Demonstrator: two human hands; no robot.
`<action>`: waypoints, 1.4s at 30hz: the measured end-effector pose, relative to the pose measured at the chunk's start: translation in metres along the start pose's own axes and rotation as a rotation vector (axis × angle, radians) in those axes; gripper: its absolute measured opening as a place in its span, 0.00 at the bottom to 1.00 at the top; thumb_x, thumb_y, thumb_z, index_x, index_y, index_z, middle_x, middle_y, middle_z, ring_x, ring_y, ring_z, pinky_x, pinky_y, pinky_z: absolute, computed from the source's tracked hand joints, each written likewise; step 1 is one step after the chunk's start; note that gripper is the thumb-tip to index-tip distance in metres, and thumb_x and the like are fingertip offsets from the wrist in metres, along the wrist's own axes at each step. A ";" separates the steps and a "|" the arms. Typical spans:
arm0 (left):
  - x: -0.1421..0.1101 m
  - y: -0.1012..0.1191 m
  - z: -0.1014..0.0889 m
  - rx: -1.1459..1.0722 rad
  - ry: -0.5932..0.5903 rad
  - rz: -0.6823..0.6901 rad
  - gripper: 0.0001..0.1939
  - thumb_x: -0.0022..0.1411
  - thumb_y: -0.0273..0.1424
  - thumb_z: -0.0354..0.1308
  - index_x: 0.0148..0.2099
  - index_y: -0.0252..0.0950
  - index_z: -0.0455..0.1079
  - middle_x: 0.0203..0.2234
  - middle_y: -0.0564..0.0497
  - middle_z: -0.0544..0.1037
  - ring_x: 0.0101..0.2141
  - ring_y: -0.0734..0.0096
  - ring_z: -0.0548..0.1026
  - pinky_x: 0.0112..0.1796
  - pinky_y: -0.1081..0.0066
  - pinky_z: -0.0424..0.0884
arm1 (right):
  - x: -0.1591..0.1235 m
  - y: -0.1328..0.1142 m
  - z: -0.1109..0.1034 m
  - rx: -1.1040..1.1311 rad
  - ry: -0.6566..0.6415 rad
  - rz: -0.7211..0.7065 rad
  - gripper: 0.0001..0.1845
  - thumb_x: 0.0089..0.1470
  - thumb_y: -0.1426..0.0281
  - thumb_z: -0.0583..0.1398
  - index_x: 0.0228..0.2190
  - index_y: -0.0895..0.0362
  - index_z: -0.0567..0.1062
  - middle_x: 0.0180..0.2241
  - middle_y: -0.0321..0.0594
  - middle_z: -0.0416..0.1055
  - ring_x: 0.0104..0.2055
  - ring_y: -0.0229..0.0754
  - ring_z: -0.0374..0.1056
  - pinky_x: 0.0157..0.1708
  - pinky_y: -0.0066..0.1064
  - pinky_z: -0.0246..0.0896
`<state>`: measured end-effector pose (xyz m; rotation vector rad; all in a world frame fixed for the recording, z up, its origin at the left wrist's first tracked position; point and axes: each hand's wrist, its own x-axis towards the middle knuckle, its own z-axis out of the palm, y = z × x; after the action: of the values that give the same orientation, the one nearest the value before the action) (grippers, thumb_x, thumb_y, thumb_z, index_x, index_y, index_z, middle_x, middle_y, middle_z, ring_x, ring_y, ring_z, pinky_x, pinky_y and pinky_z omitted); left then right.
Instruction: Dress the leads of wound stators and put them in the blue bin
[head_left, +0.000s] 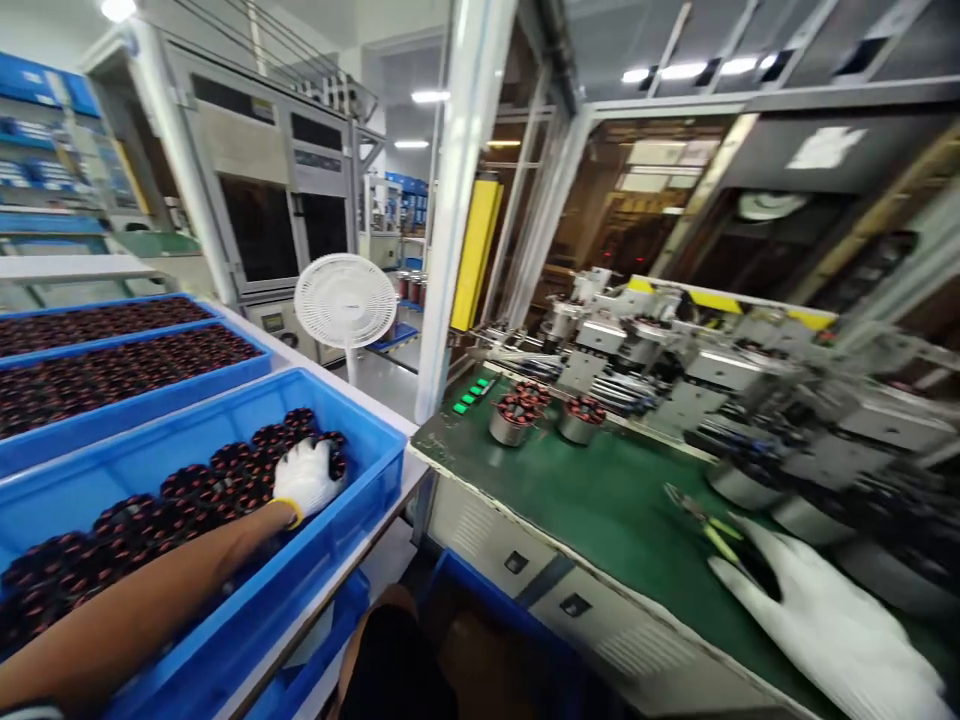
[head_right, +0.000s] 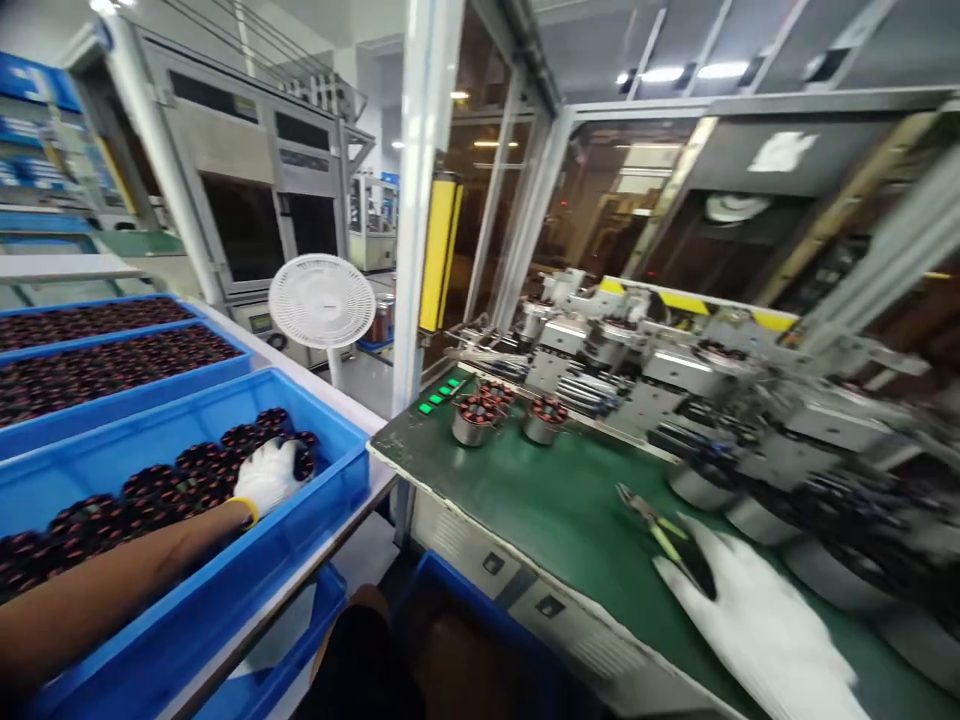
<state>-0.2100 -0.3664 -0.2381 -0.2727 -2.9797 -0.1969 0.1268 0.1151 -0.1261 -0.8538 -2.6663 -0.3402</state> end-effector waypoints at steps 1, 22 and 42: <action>0.003 -0.002 -0.005 0.015 -0.038 0.005 0.32 0.53 0.45 0.54 0.58 0.36 0.63 0.52 0.33 0.65 0.51 0.41 0.65 0.48 0.51 0.62 | -0.002 0.003 0.002 0.008 -0.040 0.007 0.25 0.58 0.55 0.55 0.53 0.53 0.68 0.47 0.48 0.70 0.45 0.51 0.69 0.39 0.39 0.67; -0.010 0.246 -0.139 -0.150 -0.018 0.717 0.23 0.54 0.51 0.53 0.43 0.39 0.73 0.45 0.43 0.73 0.41 0.55 0.75 0.36 0.65 0.69 | -0.041 0.026 -0.015 0.011 0.042 -0.147 0.29 0.62 0.53 0.49 0.52 0.60 0.70 0.49 0.51 0.68 0.49 0.54 0.65 0.48 0.43 0.59; -0.089 0.303 -0.102 -1.021 -0.246 1.057 0.11 0.48 0.34 0.66 0.33 0.37 0.70 0.48 0.48 0.71 0.46 0.64 0.72 0.48 0.65 0.67 | 0.019 -0.085 -0.068 1.054 -0.612 0.045 0.06 0.47 0.74 0.58 0.29 0.61 0.74 0.17 0.35 0.69 0.18 0.35 0.65 0.17 0.22 0.61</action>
<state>-0.0530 -0.1006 -0.1161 -1.9197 -2.1786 -1.5261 0.0766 0.0360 -0.0670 -0.6849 -2.6899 1.4133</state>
